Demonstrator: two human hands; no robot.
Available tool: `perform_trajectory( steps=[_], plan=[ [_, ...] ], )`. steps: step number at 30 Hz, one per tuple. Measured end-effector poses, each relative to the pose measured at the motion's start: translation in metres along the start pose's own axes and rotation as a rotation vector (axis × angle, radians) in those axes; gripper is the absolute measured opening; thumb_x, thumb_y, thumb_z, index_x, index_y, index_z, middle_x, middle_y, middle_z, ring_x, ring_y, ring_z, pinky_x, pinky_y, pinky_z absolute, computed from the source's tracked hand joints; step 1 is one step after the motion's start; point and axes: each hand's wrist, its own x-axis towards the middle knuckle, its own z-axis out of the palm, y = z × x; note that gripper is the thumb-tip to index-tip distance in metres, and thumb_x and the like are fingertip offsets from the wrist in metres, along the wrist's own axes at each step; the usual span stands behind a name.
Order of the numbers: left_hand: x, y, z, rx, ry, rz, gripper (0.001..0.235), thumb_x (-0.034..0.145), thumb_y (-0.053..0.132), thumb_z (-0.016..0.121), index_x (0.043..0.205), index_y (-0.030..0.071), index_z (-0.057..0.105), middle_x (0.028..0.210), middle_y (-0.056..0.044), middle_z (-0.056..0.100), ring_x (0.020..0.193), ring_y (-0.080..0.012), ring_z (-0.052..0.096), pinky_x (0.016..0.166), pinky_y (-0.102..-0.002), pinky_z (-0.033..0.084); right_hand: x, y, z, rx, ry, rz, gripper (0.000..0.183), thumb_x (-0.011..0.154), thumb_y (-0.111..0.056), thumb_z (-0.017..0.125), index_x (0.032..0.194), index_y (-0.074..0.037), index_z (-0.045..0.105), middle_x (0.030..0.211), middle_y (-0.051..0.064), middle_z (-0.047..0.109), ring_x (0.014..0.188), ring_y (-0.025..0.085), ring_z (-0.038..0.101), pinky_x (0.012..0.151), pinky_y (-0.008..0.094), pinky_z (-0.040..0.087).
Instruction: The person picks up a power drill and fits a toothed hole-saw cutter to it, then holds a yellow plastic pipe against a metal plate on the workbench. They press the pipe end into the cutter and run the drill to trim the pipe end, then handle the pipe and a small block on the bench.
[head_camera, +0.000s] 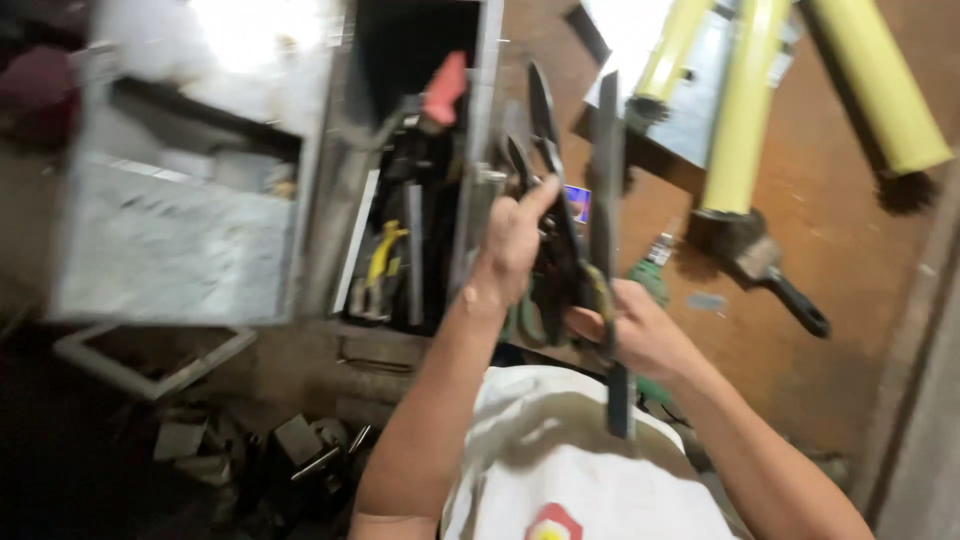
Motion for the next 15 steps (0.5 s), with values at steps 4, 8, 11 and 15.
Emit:
perform_trajectory(
  steps=[4,8,11,15],
  plan=[
    [-0.007,0.065,-0.058,0.215,0.069,0.34,0.022,0.099,0.023,0.071,0.103,0.002,0.069,0.091,-0.002,0.069,0.076,-0.011,0.063,0.069,-0.029,0.054,0.068,-0.025,0.074,-0.131,-0.103,-0.327,0.026,0.102,-0.033,0.068,0.1,-0.007,0.063,0.08,-0.006,0.062,0.07,0.003,0.055,0.058,0.023,0.051],
    [-0.008,0.094,-0.135,0.336,0.261,0.199,0.021,0.083,0.019,0.074,0.088,-0.001,0.075,0.079,-0.005,0.074,0.066,-0.0137,0.068,0.06,-0.03,0.055,0.103,-0.056,0.127,-0.054,-0.034,-0.02,0.041,0.105,-0.036,0.057,0.083,-0.001,0.059,0.057,0.001,0.056,0.045,0.01,0.05,0.043,0.028,0.04],
    [0.004,0.1,-0.17,0.424,0.32,0.116,0.028,0.084,0.023,0.07,0.077,-0.004,0.076,0.068,-0.009,0.073,0.057,-0.0166,0.066,0.054,-0.032,0.052,0.123,-0.064,0.143,-0.131,0.122,-0.021,0.04,0.104,-0.038,0.051,0.083,-0.005,0.06,0.054,0.001,0.056,0.042,0.01,0.05,0.041,0.029,0.04],
    [0.031,0.095,-0.199,0.974,0.414,-0.095,0.04,0.083,0.031,0.075,0.084,-0.009,0.075,0.074,-0.023,0.069,0.062,-0.0304,0.066,0.058,-0.044,0.052,0.189,-0.018,0.159,-0.078,0.214,-0.042,0.042,0.105,-0.035,0.056,0.082,0.0,0.055,0.056,0.0,0.048,0.043,0.012,0.046,0.039,0.032,0.037]
  ],
)
